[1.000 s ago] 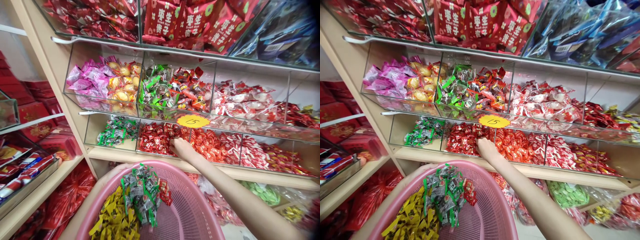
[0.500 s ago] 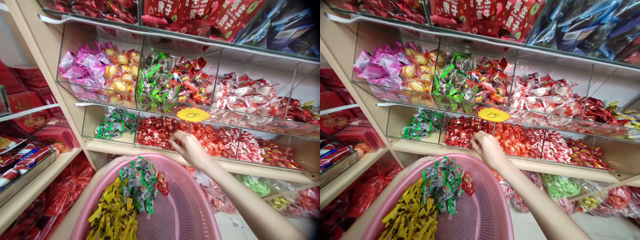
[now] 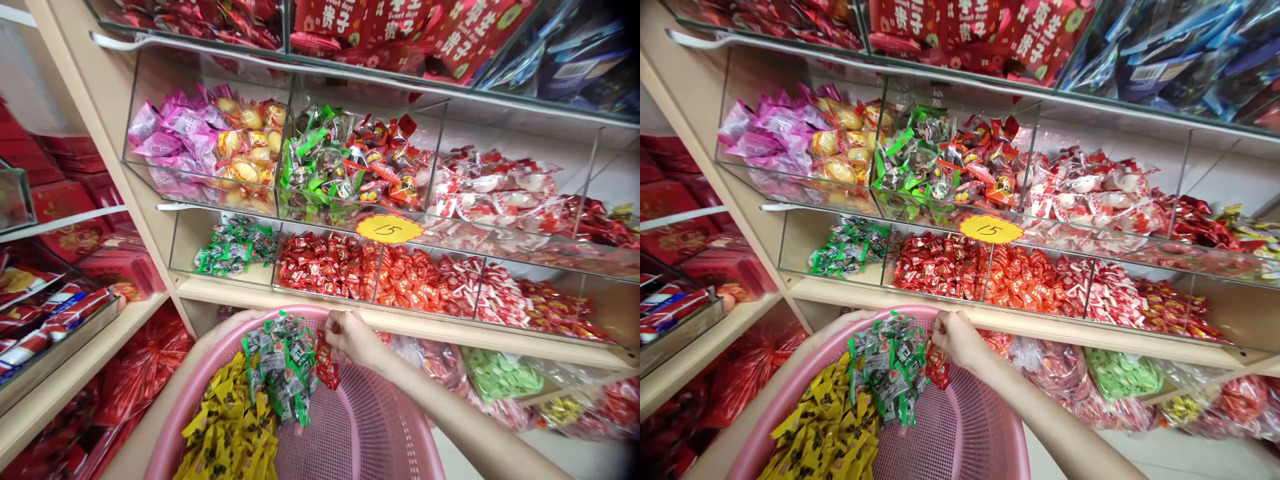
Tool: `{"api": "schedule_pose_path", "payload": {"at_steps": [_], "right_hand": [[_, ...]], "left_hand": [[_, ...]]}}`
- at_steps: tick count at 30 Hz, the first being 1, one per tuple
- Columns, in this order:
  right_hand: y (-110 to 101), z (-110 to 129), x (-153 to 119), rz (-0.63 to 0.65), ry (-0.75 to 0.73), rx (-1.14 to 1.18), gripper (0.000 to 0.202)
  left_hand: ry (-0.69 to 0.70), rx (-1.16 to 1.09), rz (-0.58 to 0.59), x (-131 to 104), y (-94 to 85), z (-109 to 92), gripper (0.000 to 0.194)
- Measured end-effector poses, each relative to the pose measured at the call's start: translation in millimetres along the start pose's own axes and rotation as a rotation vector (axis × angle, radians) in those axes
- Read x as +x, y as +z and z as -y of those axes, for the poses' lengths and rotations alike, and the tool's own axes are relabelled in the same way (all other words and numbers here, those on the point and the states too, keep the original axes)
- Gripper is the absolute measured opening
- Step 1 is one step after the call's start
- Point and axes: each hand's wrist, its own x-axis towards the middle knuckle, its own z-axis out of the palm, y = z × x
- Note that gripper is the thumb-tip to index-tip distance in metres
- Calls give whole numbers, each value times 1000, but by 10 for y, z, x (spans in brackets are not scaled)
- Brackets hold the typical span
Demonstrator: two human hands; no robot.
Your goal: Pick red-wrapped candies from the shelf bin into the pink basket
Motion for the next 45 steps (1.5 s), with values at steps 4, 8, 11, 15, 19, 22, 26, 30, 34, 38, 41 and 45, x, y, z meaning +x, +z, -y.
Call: {"api": "schedule_pose_path", "payload": {"at_steps": [4, 8, 11, 15, 19, 22, 26, 30, 34, 38, 41, 45], "right_hand": [[66, -42, -20, -8, 20, 43, 8], [57, -50, -66, 23, -8, 18, 11], [8, -42, -112, 33, -25, 20, 12], [-55, -37, -166, 9, -30, -17, 12], [-73, -23, -194, 45, -169, -172, 15], [-44, -17, -198, 131, -253, -417, 14], [16, -25, -206, 232, -325, -707, 15], [34, -19, -230, 275, -382, -847, 15], [68, -10, -261, 286, -411, -896, 15], [151, -24, -280, 263, -423, -888, 16], [105, 8, -263, 262, -407, -852, 17], [-209, 170, -125, 246, -410, -699, 11]], "left_hand": [[-2, 0, 3, 30, -70, 3, 33], [24, -10, 2, 50, -157, 16, 39], [18, -6, -11, 40, -132, 12, 37], [8, 0, -9, 20, -48, 2, 34], [20, -3, -22, 41, -59, 11, 32], [0, -21, -10, 50, -62, 13, 32], [-51, -32, 14, 24, -6, 1, 30], [-66, -57, 28, 22, -1, 10, 31], [-69, -74, 37, 36, -4, 23, 32], [-80, -57, 16, 14, 19, 4, 34], [-60, -16, -8, 3, -13, -8, 36], [-30, 38, -36, 27, -93, 10, 38]]}}
